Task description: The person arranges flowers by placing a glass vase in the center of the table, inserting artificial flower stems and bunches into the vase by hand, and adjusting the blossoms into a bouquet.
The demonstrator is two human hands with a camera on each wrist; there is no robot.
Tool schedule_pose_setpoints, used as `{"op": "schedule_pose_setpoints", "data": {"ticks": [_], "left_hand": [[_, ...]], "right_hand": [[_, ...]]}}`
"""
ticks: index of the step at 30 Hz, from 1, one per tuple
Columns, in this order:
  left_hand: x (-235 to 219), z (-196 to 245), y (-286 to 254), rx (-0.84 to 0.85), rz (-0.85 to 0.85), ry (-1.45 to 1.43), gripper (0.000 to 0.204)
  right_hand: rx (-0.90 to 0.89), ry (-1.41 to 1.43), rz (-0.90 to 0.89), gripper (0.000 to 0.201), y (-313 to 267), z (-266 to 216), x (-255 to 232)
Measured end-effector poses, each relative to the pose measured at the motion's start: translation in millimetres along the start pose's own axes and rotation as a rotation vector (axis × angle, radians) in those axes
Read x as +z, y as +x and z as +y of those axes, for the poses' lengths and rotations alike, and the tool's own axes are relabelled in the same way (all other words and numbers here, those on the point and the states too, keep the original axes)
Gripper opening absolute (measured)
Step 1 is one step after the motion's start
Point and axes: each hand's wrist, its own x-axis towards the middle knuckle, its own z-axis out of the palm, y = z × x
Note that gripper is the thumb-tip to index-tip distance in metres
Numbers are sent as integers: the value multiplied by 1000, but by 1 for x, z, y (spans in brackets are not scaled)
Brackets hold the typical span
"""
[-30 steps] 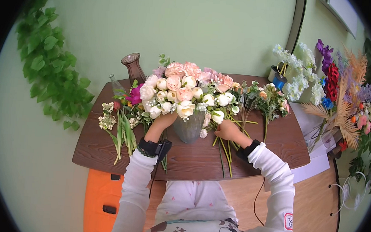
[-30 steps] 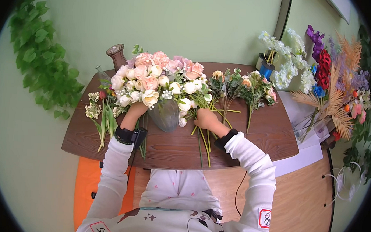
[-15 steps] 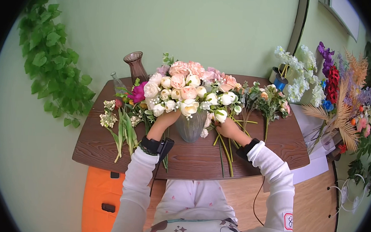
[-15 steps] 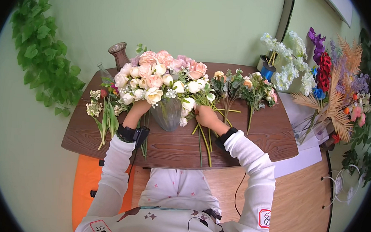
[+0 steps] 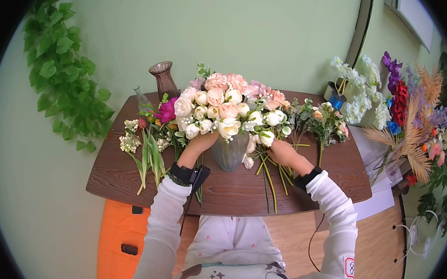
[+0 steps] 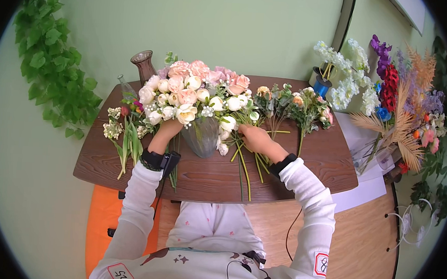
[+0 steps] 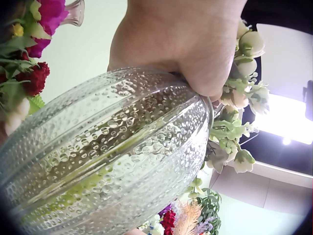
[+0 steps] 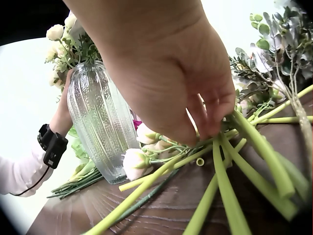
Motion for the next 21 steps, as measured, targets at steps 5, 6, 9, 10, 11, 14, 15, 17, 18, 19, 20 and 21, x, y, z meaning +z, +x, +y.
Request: {"op": "schedule_pose_setpoints", "data": {"ticks": [5, 6, 9, 10, 11, 14, 15, 17, 18, 19, 20, 21], "left_hand": [[-3, 5, -1, -8, -4, -38, 48], [-2, 5, 0, -9, 0, -38, 48], [0, 3, -1, 26, 40, -50, 48], [0, 4, -1, 14, 41, -96, 47], [1, 5, -2, 3, 42, -142, 46], [1, 5, -3, 7, 41, -179, 45], [1, 6, -3, 6, 43, -179, 45], [0, 9, -3, -31, 35, -115, 45], [-1, 11, -4, -31, 34, -116, 45], [-3, 13, -4, -45, 20, -76, 44], [-3, 14, -4, -58, 7, -37, 44], [-3, 13, -4, -57, 6, -37, 44]], "right_hand": [[-48, -233, -178, 14, 4, -7, -1], [-52, -234, -177, 14, 6, -8, -2], [-23, -304, -226, 13, 5, -12, -5], [-70, -301, -175, 13, 4, -12, -4], [-117, -298, -123, 13, 2, -10, -5], [-241, -298, 21, 18, -6, -11, -12], [-243, -299, 21, 18, -8, -9, -12], [-403, -285, 109, 24, -12, -5, -15], [-402, -285, 108, 24, -15, -5, -15], [-425, -266, 96, 25, -20, -8, -19], [-447, -249, 83, 26, -25, -11, -23], [-446, -249, 83, 26, -30, -16, -26]]}}
